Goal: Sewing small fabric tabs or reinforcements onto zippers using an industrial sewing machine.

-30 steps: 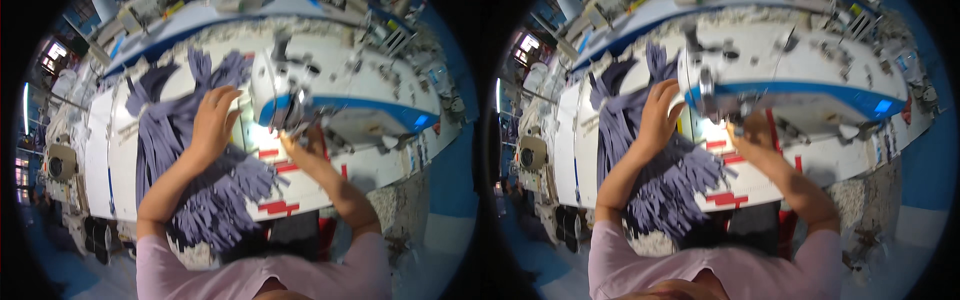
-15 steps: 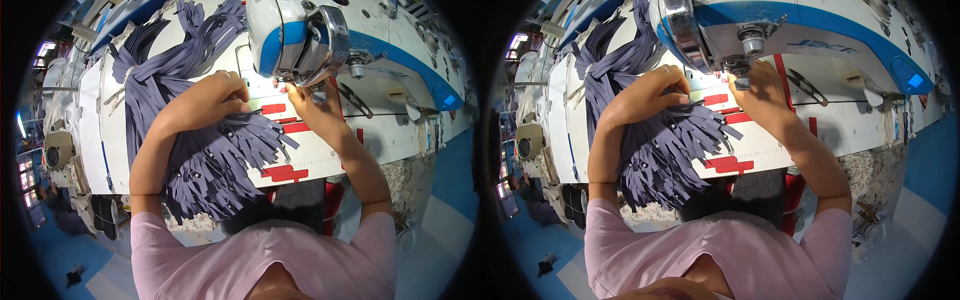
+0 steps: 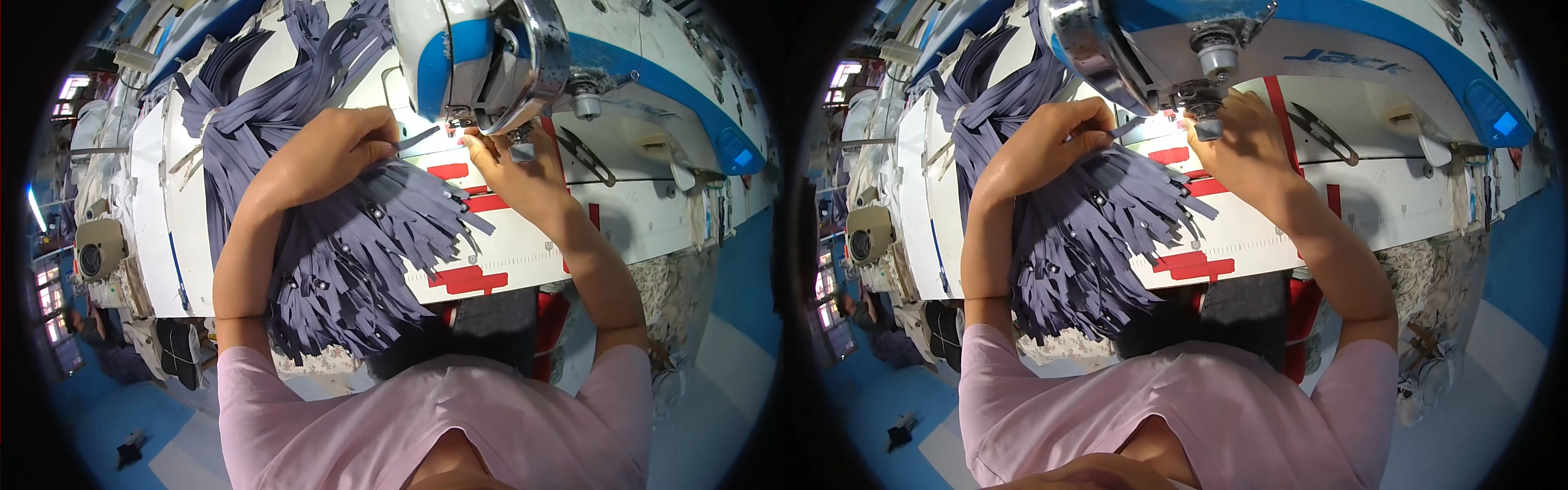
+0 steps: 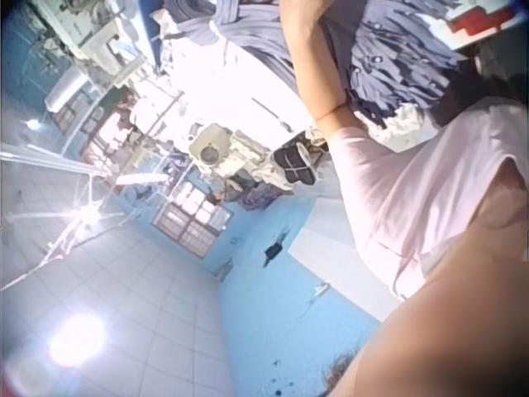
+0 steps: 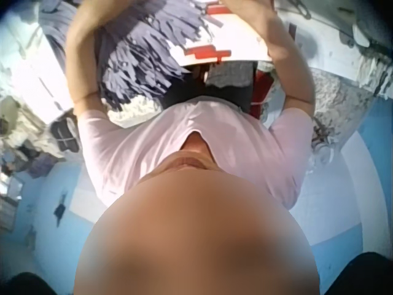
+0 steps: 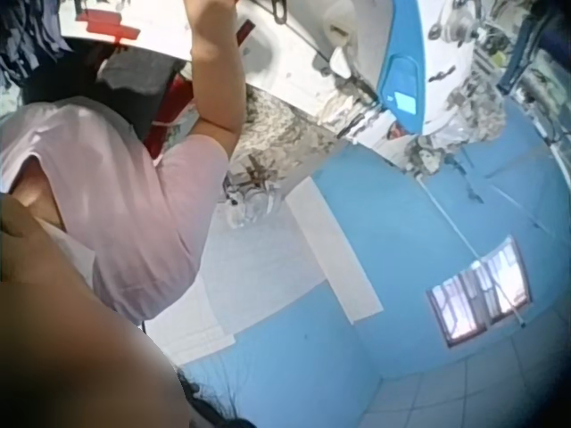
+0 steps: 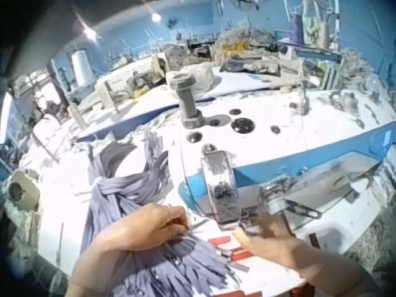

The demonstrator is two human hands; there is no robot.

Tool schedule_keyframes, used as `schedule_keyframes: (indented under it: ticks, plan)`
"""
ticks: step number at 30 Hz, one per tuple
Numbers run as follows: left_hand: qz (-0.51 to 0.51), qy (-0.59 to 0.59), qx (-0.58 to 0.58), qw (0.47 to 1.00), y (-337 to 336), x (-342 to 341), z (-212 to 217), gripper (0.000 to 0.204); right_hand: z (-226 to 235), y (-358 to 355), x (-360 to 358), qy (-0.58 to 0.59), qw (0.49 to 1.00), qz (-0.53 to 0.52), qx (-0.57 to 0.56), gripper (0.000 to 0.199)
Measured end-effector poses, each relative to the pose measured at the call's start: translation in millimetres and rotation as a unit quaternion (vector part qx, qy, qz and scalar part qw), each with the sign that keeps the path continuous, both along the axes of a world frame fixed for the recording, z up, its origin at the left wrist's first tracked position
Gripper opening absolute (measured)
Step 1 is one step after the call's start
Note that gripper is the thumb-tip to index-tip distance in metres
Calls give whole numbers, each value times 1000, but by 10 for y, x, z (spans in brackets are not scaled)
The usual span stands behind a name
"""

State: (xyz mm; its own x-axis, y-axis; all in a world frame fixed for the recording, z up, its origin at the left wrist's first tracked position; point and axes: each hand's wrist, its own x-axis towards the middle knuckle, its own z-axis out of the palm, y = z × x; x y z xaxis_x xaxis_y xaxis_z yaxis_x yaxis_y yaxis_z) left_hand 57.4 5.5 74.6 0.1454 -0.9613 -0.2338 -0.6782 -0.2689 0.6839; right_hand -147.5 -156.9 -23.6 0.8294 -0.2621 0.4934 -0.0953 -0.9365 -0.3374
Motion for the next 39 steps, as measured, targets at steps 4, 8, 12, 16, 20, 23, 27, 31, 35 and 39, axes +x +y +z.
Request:
schedule_keyframes:
  ticks: [4,8,12,16,20,23,27,31,35,39]
  plan:
    - [10,-7,-26,1000,-17,-44,-41,16,94,-3,2,104,988,1,114,15]
    - [-51,30,2,998,-47,-110,-136,22,476,115,-105,183,959,65,206,21]
    - [-67,31,-20,997,-87,-222,-180,18,467,96,-153,181,946,183,196,29]
    - [-114,13,-38,993,-79,-250,-230,25,316,45,-141,152,960,177,153,20]
    - [-125,-63,-105,985,-30,-322,-318,28,380,86,-118,162,958,129,197,16]
    - [-92,-101,-164,977,-50,-359,-392,20,434,82,-150,148,949,80,267,20]
    - [-55,-46,-133,989,-85,-297,-392,13,606,150,-128,185,893,38,409,26]
    - [-54,-51,-163,984,-84,-325,-398,12,591,156,-97,214,898,44,382,29]
    - [4,-34,-130,991,-85,-365,-327,15,460,167,-103,195,886,22,421,25]
    - [-46,-122,-199,971,-42,-392,-356,29,443,208,-93,164,794,5,585,22]
